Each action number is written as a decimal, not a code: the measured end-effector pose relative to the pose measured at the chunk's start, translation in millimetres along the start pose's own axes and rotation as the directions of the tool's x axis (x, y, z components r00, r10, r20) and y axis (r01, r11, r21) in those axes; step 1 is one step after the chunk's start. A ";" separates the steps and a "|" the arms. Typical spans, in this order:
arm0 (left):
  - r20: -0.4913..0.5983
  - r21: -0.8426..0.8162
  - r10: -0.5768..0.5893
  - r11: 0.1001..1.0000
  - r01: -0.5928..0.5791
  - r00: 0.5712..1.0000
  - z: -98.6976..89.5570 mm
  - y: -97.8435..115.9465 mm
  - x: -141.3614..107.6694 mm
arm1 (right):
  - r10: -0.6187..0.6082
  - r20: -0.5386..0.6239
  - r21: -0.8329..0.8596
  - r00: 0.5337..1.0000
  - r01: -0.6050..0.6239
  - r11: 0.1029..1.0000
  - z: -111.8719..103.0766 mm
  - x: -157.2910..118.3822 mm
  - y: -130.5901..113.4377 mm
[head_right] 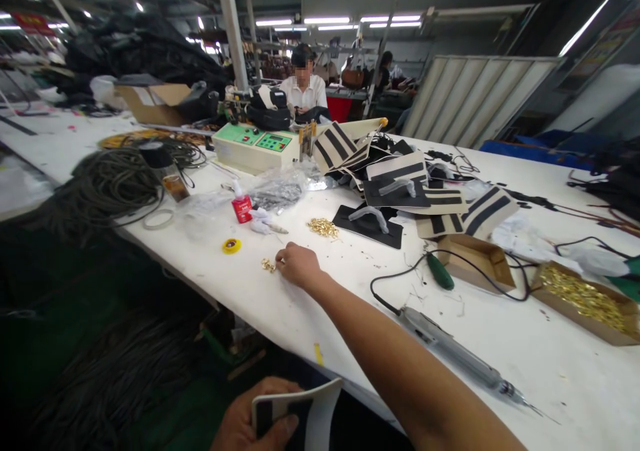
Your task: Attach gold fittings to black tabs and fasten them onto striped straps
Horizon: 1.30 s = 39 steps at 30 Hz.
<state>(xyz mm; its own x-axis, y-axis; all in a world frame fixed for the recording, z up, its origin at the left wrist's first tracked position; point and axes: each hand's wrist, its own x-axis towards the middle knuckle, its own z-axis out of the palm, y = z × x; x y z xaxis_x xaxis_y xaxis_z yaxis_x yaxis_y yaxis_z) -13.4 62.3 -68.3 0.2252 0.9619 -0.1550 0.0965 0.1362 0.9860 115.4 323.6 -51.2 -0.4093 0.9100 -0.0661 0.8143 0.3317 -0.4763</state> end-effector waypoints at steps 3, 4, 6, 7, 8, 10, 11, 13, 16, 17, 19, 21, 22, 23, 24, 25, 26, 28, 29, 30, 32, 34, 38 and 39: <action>-0.032 0.008 -0.011 1.000 0.011 0.999 -2.0 4.3 1.8 | -0.001 0.020 -0.024 1.000 0.001 1.000 -4.3 -6.8 3.6; -0.040 0.012 -0.014 1.000 0.015 0.999 -2.9 5.7 1.8 | 0.009 0.022 -0.023 1.000 -0.008 1.000 -5.8 -10.1 5.3; -0.035 0.035 -0.016 0.999 0.017 0.999 -4.6 8.7 1.0 | 0.037 0.022 -0.007 0.999 -0.037 0.999 -9.2 -17.4 8.4; -0.036 0.049 -0.008 0.999 0.010 0.999 -5.2 10.3 0.3 | 0.051 0.020 0.008 0.998 -0.052 0.999 -11.2 -21.6 9.9; -0.040 0.062 0.002 0.998 0.001 0.999 -5.5 12.0 -0.6 | 0.063 0.017 0.030 0.998 -0.063 0.998 -13.4 -26.4 11.1; -0.048 0.089 0.026 0.996 -0.022 0.999 -5.3 15.8 -2.5 | 0.081 0.003 0.094 0.997 -0.081 0.992 -18.7 -39.4 13.0; -0.048 0.101 0.043 0.994 -0.038 0.998 -4.8 17.9 -3.6 | 0.087 -0.005 0.132 0.996 -0.086 0.987 -21.8 -48.4 13.6; -0.029 0.126 0.080 0.989 -0.076 0.996 -3.3 22.4 -5.5 | 0.100 -0.012 0.216 0.995 -0.095 0.972 -28.7 -72.8 13.7; 0.016 0.159 0.190 0.969 -0.190 0.982 -0.9 30.0 -7.5 | 0.148 0.019 0.543 0.989 -0.134 0.829 -39.9 -125.6 10.2; 0.032 0.172 0.252 0.952 -0.253 0.967 -0.1 32.7 -8.0 | 0.164 0.042 0.667 0.986 -0.150 0.730 -43.8 -146.4 7.9; 0.076 0.211 0.400 0.889 -0.407 0.913 1.7 37.7 -8.7 | 0.188 0.107 0.830 0.976 -0.192 0.523 -51.8 -189.3 2.1; 0.146 0.267 0.528 0.793 -0.547 0.837 4.2 42.2 -10.0 | 0.196 0.172 0.877 0.965 -0.241 0.415 -59.1 -230.1 -3.8; 0.191 0.299 0.571 0.741 -0.602 0.798 6.1 44.3 -11.1 | 0.192 0.192 0.885 0.962 -0.254 0.390 -62.0 -248.5 -6.2; 0.237 0.331 0.602 0.688 -0.646 0.763 8.5 46.4 -12.6 | 0.183 0.195 0.889 0.964 -0.252 0.383 -64.3 -265.3 -8.0; 0.275 0.363 0.623 0.638 -0.679 0.732 11.5 48.5 -14.6 | 0.169 0.186 0.890 0.968 -0.239 0.388 -65.9 -280.5 -9.2; 0.303 0.392 0.643 0.589 -0.706 0.704 15.1 50.6 -16.8 | 0.153 0.172 0.888 0.973 -0.221 0.404 -66.8 -294.0 -9.6; 0.322 0.420 0.659 0.544 -0.727 0.679 19.2 52.9 -19.4 | 0.136 0.162 0.882 0.977 -0.205 0.425 -67.2 -306.2 -9.5; 0.336 0.464 0.696 0.464 -0.755 0.635 28.6 57.4 -24.5 | 0.120 0.156 0.868 0.980 -0.194 0.458 -67.0 -326.6 -8.1; 0.345 0.477 0.709 0.433 -0.765 0.616 33.4 59.7 -26.9 | 0.120 0.160 0.863 0.980 -0.198 0.465 -66.7 -335.2 -7.1; 0.360 0.481 0.715 0.409 -0.776 0.600 38.1 61.8 -29.1 | 0.125 0.165 0.858 0.978 -0.205 0.470 -66.5 -342.8 -6.2; 0.403 0.468 0.712 0.379 -0.798 0.575 46.7 65.5 -32.4 | 0.148 0.171 0.852 0.974 -0.222 0.474 -66.9 -355.5 -4.2; 0.445 0.448 0.701 0.364 -0.816 0.557 54.0 68.6 -34.9 | 0.152 0.164 0.847 0.975 -0.218 0.485 -67.9 -365.4 -2.2; 0.482 0.440 0.693 0.339 -0.832 0.537 65.2 73.2 -39.7 | 0.098 0.111 0.837 0.989 -0.147 0.527 -70.2 -378.5 2.0; 0.486 0.438 0.692 0.335 -0.834 0.533 67.4 73.8 -41.0 | 0.083 0.099 0.831 0.992 -0.129 0.541 -70.5 -380.8 3.0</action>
<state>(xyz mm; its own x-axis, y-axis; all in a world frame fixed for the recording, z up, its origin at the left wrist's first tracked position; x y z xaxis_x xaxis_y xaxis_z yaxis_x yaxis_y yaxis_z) 49.9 16.9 6.6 0.6583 0.4920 0.5698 0.2690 -0.8607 0.4323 302.7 -4.5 34.4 -0.3789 0.9053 -0.1923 0.1508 -0.1446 -0.9779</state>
